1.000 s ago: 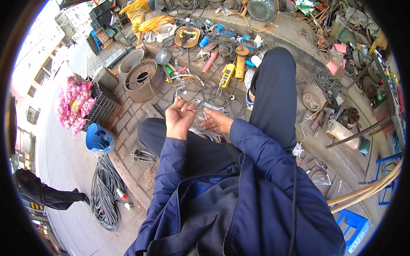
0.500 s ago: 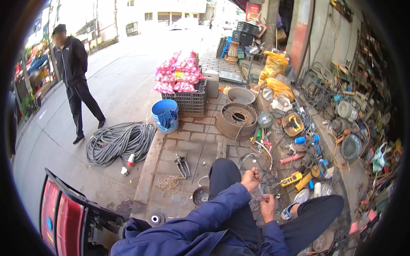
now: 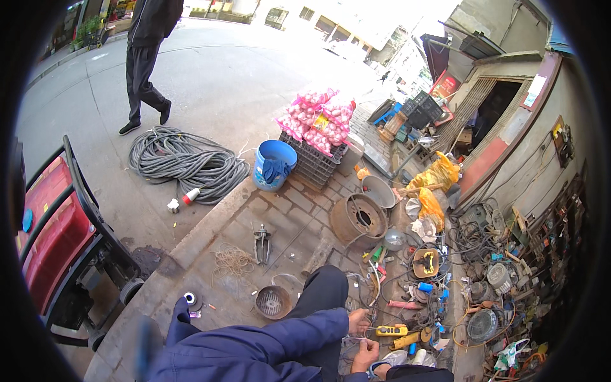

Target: The person sits cross-legged on a chair and repeatedly strips, twists, and connects small electrical wires using pliers and a multimeter. They handle multiple wire segments one at a time, testing connections and adjusting the wire ends throughout the clip.

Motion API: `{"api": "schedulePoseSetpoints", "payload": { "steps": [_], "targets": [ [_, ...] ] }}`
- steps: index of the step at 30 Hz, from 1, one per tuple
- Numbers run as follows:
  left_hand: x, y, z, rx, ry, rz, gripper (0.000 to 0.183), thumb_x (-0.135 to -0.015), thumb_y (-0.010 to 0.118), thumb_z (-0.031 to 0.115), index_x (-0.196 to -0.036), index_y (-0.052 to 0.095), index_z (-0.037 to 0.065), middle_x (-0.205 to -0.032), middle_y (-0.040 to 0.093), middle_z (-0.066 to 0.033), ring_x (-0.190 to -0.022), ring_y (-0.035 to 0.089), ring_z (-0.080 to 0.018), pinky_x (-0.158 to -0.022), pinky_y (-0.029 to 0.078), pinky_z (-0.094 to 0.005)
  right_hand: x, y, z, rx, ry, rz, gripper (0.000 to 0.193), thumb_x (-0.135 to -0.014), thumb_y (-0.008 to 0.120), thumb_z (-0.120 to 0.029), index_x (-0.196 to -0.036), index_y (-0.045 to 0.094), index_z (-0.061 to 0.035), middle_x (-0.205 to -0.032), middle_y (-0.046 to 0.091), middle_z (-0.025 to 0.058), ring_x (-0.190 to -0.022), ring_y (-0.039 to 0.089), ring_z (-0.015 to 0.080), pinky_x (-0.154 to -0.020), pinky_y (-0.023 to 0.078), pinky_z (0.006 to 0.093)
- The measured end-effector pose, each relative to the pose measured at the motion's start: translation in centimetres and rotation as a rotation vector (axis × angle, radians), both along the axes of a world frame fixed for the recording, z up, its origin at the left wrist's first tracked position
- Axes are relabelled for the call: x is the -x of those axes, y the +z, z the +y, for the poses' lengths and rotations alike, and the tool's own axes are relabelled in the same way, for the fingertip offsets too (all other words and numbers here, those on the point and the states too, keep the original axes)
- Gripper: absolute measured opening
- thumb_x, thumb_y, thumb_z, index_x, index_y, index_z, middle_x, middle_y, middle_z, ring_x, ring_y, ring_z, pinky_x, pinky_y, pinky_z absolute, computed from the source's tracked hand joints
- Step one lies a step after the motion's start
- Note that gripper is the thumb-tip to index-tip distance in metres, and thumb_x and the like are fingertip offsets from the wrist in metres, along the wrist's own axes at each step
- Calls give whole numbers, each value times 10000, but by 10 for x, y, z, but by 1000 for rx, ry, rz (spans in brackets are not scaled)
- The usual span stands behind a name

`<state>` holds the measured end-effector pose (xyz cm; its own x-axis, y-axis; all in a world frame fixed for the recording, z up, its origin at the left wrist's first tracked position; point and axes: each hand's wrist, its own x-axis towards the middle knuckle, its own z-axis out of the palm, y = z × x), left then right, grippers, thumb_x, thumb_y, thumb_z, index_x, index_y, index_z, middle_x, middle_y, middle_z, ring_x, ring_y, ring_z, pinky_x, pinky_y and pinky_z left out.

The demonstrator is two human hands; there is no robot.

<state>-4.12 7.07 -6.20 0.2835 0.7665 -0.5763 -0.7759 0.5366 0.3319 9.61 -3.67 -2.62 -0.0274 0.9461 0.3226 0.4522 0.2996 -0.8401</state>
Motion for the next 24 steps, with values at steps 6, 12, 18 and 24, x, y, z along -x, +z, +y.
{"api": "schedulePoseSetpoints", "payload": {
  "steps": [6,12,18,24],
  "targets": [
    [-33,-9,-28,69,-235,-233,357,-991,460,215,-1209,406,-63,-1074,606,-255,-849,666,-290,-717,557,-372,-18,-21,15,137,-53,207,127,-871,689,-61,-824,604,21,-739,585,25,-685,492,98,-643,435,262],
    [-39,-33,-29,-30,-389,-124,295,-914,546,352,-932,617,66,-890,675,-94,-796,668,-243,-670,524,-337,-18,-14,12,117,-27,307,136,-932,584,-80,-838,584,18,-726,630,63,-643,569,136,-638,468,296],
    [-28,-15,-36,-208,-295,-66,238,-977,396,223,-1000,583,76,-920,664,-75,-801,638,-228,-728,518,-371,-19,-13,6,147,-13,251,206,-931,609,-198,-942,673,-2,-795,692,104,-728,640,178,-672,504,326],
    [-8,8,-25,-28,71,-236,263,-1044,406,231,-1049,591,44,-846,652,-39,-820,636,-189,-807,533,-384,-9,-2,1,266,-157,200,287,-964,567,-272,-970,649,3,-755,666,84,-667,624,169,-627,491,329]
  ]
}}
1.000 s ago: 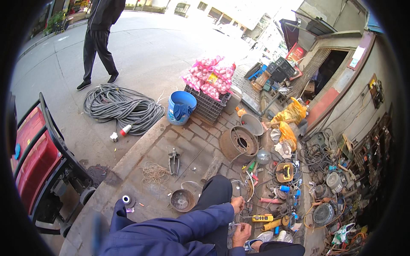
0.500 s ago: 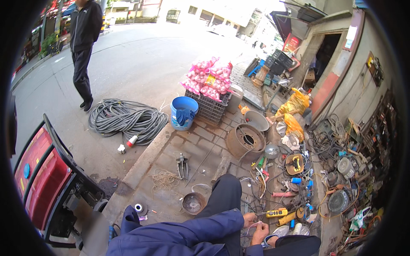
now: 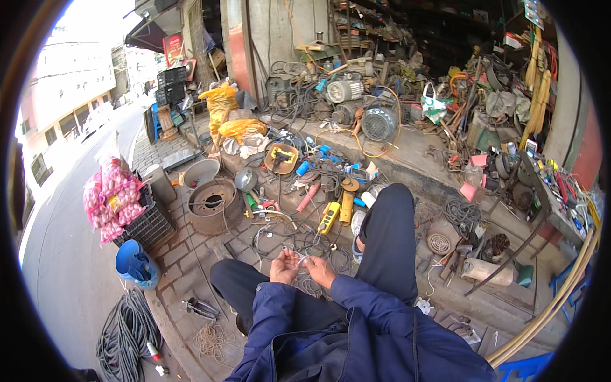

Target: The person sits cross-legged on a chair and repeatedly strips, twists, and connects small electrical wires using pliers and a multimeter. They handle multiple wire segments one at a time, testing connections and adjusting the wire ends throughout the clip.

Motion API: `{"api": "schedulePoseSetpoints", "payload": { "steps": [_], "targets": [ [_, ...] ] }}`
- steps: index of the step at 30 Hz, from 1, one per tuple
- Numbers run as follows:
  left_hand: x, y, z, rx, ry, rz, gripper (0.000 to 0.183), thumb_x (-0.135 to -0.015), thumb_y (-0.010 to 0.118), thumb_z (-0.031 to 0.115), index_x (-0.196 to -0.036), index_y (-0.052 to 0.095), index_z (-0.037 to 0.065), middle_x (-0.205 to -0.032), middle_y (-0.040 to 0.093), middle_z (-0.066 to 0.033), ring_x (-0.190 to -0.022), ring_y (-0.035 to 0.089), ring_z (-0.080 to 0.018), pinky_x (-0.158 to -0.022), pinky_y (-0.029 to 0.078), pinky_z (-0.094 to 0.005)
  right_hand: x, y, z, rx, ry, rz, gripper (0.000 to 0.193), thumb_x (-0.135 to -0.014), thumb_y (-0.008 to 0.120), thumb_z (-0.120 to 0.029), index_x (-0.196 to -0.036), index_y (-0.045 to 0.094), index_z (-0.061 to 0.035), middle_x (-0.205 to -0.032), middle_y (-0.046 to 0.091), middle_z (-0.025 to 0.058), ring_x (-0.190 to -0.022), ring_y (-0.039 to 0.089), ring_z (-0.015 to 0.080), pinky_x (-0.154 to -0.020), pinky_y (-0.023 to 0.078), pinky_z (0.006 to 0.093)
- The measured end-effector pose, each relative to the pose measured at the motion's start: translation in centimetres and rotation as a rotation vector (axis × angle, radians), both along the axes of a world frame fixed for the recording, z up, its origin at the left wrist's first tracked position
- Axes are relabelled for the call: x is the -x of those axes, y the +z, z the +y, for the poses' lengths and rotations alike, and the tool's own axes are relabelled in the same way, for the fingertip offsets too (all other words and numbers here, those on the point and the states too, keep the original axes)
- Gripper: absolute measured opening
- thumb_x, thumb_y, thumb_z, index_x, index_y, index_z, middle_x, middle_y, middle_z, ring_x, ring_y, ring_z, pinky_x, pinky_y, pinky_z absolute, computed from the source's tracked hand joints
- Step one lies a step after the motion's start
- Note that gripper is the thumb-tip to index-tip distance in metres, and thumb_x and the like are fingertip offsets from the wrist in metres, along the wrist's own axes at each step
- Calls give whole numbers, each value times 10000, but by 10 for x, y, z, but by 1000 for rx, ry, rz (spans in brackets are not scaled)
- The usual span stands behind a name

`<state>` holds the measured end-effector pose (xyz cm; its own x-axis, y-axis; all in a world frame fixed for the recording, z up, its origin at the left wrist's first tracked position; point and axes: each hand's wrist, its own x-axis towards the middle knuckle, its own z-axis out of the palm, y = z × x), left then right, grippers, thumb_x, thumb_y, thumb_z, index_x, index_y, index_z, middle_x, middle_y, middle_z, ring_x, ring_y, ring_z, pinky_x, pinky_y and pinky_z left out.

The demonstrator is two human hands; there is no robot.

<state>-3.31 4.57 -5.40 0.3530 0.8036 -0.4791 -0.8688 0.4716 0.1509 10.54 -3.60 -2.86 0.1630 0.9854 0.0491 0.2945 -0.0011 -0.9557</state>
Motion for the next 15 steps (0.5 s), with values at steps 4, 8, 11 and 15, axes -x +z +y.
{"api": "schedulePoseSetpoints", "payload": {
  "steps": [4,8,11,15],
  "targets": [
    [-3,2,-4,-200,131,-166,295,-1036,459,282,-1041,599,23,-709,590,-19,-712,593,-149,-838,521,-375,-2,5,9,82,-155,137,249,-975,577,-291,-971,604,-43,-728,617,28,-590,559,111,-522,445,271],
    [-13,11,-13,-317,111,-253,310,-1041,436,293,-1091,588,27,-836,649,-58,-874,642,-218,-973,480,-408,-6,11,10,179,-149,499,203,-960,607,-287,-953,589,-85,-726,594,7,-530,520,82,-462,422,241],
    [-23,17,-19,-243,49,-71,301,-1044,418,278,-1133,552,24,-1007,654,-108,-1049,624,-288,-1015,461,-450,-5,17,7,214,-173,641,176,-953,611,-262,-957,588,-88,-716,586,2,-537,526,88,-466,428,243],
    [-35,21,-30,-363,81,161,286,-1043,405,264,-1197,490,38,-1125,616,-147,-1138,588,-326,-1033,446,-483,-3,25,3,223,-194,676,172,-956,599,-257,-890,583,-99,-688,532,-20,-551,497,83,-471,406,246]
  ]
}}
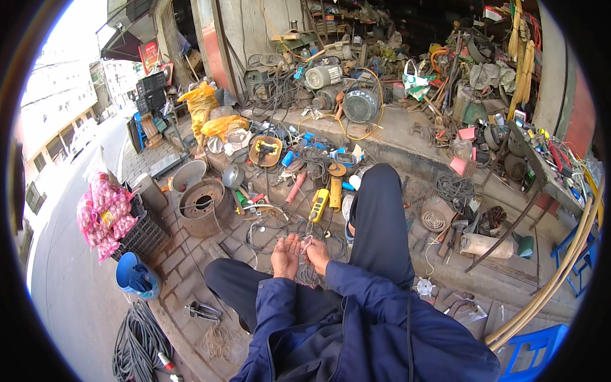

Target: The person sits cross-legged on a chair and repeatedly strips, twists, and connects small electrical wires using pliers and a multimeter. They handle multiple wire segments one at a time, testing connections and adjusting the wire ends throughout the clip.

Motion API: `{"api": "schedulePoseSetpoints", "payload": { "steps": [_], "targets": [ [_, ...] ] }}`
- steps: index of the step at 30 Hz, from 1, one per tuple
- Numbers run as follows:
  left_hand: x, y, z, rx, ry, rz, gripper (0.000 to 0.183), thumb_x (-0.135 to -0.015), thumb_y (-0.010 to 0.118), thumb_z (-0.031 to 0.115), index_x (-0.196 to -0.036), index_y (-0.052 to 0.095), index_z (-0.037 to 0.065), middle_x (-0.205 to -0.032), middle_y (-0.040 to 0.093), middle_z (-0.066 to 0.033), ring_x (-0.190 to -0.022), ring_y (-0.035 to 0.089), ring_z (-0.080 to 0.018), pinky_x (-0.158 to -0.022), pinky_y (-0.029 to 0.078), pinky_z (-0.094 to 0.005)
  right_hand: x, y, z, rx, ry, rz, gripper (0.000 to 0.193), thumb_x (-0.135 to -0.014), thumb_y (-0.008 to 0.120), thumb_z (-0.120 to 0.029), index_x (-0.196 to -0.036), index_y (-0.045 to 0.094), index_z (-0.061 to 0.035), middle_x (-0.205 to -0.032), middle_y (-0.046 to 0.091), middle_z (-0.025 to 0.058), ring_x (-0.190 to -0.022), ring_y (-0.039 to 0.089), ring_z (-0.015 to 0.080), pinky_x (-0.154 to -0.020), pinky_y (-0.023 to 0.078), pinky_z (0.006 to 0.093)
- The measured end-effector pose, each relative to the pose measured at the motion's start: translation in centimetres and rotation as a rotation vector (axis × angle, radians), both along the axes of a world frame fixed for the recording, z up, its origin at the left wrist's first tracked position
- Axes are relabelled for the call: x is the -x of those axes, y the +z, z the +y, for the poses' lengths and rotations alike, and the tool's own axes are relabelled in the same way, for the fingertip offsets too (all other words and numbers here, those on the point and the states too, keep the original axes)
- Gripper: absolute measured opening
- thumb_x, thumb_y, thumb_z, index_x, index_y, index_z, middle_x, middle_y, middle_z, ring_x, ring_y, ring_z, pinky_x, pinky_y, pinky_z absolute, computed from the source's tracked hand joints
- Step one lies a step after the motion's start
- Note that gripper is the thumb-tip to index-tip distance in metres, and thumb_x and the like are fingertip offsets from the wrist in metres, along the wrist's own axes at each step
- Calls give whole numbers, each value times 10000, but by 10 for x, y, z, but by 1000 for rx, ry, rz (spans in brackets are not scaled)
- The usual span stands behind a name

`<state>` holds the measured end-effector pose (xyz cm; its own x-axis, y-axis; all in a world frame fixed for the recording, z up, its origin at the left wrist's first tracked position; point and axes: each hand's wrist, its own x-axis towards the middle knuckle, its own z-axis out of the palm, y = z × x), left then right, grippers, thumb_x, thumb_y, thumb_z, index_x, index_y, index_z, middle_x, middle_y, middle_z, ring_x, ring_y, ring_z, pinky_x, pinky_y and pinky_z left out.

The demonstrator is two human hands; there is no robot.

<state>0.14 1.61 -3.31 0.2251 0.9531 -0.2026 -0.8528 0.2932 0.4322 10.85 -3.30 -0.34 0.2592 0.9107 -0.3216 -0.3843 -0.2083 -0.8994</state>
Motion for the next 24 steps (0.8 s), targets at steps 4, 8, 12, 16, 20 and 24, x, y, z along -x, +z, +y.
{"api": "schedulePoseSetpoints", "payload": {
  "steps": [4,8,12,16,20,24],
  "targets": [
    [5,6,-3,65,108,-75,245,-1039,449,272,-1147,534,69,-1048,599,-105,-1051,583,-290,-1013,456,-459,5,0,-1,54,61,-29,128,-915,580,-160,-810,590,-88,-670,543,-5,-527,473,93,-464,377,248],
    [8,8,-5,-77,28,-177,228,-1031,459,282,-983,590,102,-640,489,25,-595,462,-139,-666,431,-326,8,-5,10,49,40,-19,125,-882,545,-108,-791,609,-49,-662,578,45,-523,493,135,-459,366,273],
    [-4,1,-16,133,-49,17,218,-1036,419,237,-950,549,85,-556,315,26,-490,285,-136,-558,332,-320,8,-12,20,227,-84,-321,171,-797,535,-85,-679,617,7,-613,595,118,-509,557,240,-444,400,359],
    [-7,8,-44,2,-22,188,215,-1038,410,210,-918,520,69,-544,299,34,-475,265,-121,-531,305,-320,-1,-29,19,299,-6,-598,257,-757,524,-140,-708,648,79,-652,644,215,-543,644,320,-513,481,422],
    [-1,33,-99,-4,-298,213,197,-1026,421,169,-889,517,65,-535,284,45,-453,251,-108,-526,301,-289,-35,-64,38,424,-182,-588,329,-816,501,-171,-856,686,99,-832,690,274,-839,700,395,-724,531,447],
    [16,59,-135,46,-371,245,220,-1038,400,160,-885,522,58,-533,292,37,-460,254,-105,-549,317,-278,-78,-107,60,691,-224,-459,366,-866,502,-204,-1001,677,88,-1011,691,263,-997,677,372,-808,531,418]
  ]
}}
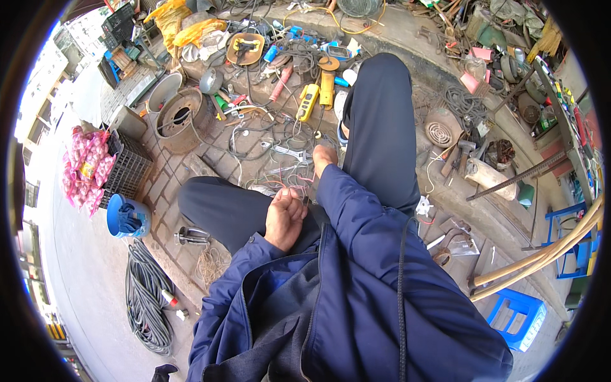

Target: The person sits cross-legged on a chair and repeatedly strips, twists, and connects small electrical wires using pliers and a multimeter. They handle multiple wire segments one at a time, testing connections and adjusting the wire ends throughout the clip.

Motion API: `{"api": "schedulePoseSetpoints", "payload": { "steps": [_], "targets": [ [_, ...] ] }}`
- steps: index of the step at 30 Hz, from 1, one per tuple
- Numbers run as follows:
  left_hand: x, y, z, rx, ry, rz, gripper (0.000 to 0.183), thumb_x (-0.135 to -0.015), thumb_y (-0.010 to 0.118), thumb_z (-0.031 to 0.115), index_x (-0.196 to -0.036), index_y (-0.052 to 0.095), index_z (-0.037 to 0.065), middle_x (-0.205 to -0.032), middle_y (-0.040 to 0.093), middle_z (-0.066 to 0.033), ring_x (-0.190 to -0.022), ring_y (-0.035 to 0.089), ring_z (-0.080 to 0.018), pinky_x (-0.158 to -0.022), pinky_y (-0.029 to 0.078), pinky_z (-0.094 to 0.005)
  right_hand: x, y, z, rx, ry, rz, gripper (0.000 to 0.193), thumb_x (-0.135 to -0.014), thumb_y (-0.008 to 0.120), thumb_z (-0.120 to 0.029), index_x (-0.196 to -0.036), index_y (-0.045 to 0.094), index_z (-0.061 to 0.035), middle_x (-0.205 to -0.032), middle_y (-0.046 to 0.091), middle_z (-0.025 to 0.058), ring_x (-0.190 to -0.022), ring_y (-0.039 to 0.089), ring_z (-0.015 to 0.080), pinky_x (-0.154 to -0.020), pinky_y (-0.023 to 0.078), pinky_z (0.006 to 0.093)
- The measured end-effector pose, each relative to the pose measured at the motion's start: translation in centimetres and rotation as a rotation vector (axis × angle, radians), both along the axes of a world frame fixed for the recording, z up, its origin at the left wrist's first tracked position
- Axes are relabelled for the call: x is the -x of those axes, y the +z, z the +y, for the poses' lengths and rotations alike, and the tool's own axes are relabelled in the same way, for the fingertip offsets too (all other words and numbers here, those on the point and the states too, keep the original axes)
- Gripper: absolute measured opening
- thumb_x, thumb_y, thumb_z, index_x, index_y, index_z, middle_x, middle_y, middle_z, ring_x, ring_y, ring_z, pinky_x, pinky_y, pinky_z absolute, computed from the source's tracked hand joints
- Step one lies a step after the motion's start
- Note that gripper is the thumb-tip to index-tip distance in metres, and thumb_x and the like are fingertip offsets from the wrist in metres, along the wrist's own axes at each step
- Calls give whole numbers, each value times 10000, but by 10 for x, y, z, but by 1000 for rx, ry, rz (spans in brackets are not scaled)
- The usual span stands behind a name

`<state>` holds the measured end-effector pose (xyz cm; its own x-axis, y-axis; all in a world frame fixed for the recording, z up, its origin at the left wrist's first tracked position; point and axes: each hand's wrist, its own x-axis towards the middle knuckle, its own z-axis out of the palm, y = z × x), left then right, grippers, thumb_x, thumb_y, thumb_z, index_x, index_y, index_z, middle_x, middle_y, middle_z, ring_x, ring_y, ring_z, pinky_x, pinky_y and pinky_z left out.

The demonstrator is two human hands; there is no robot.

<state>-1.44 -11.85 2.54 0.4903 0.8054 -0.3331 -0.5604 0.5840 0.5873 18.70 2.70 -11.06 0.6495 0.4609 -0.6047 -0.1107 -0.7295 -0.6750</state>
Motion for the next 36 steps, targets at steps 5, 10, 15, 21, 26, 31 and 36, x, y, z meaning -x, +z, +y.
{"api": "schedulePoseSetpoints", "payload": {
  "steps": [5,10,15,21,26,31,36],
  "targets": [
    [50,44,-43,32,-186,22,261,-1041,427,199,-867,546,46,-555,317,37,-493,280,-88,-528,312,-268,-51,-1,14,-82,-451,179,377,-905,501,-293,-990,668,34,-1036,677,207,-944,655,319,-774,516,414],
    [87,83,-61,-159,-238,163,293,-1012,537,296,-857,601,56,-591,422,34,-520,344,-78,-526,289,-240,-72,17,16,-307,-451,144,356,-917,493,-371,-904,652,-52,-867,650,179,-698,607,310,-589,479,433],
    [87,88,35,-106,71,-219,204,-1019,435,159,-887,535,40,-543,255,46,-480,244,-89,-515,282,-263,-12,18,-1,-207,600,53,149,-844,623,-196,-821,643,-50,-612,516,39,-459,456,156,-391,357,354],
    [74,82,88,75,244,-415,174,-1013,390,122,-901,513,70,-553,308,45,-488,274,-107,-538,300,-266,56,68,-35,-690,974,-20,451,-728,514,-17,-1155,648,37,-1083,696,177,-1051,656,269,-928,484,344],
    [77,65,116,129,292,-502,176,-1012,395,133,-895,510,71,-545,322,44,-477,276,-107,-546,303,-273,73,113,-64,-562,1048,698,374,-801,504,-29,-1131,668,29,-1097,693,119,-1082,642,219,-996,444,333],
    [91,55,143,136,380,-512,196,-1013,386,143,-888,519,70,-543,330,45,-466,276,-110,-547,306,-279,75,138,-68,-627,1018,714,324,-887,514,-123,-1129,682,12,-1028,695,93,-958,643,179,-930,458,295],
    [106,46,160,158,505,-442,201,-1011,391,160,-887,526,78,-552,336,50,-468,281,-110,-542,309,-281,77,156,-73,-642,997,622,374,-990,525,-305,-1123,691,2,-875,676,45,-799,590,113,-766,453,258]
  ]
}}
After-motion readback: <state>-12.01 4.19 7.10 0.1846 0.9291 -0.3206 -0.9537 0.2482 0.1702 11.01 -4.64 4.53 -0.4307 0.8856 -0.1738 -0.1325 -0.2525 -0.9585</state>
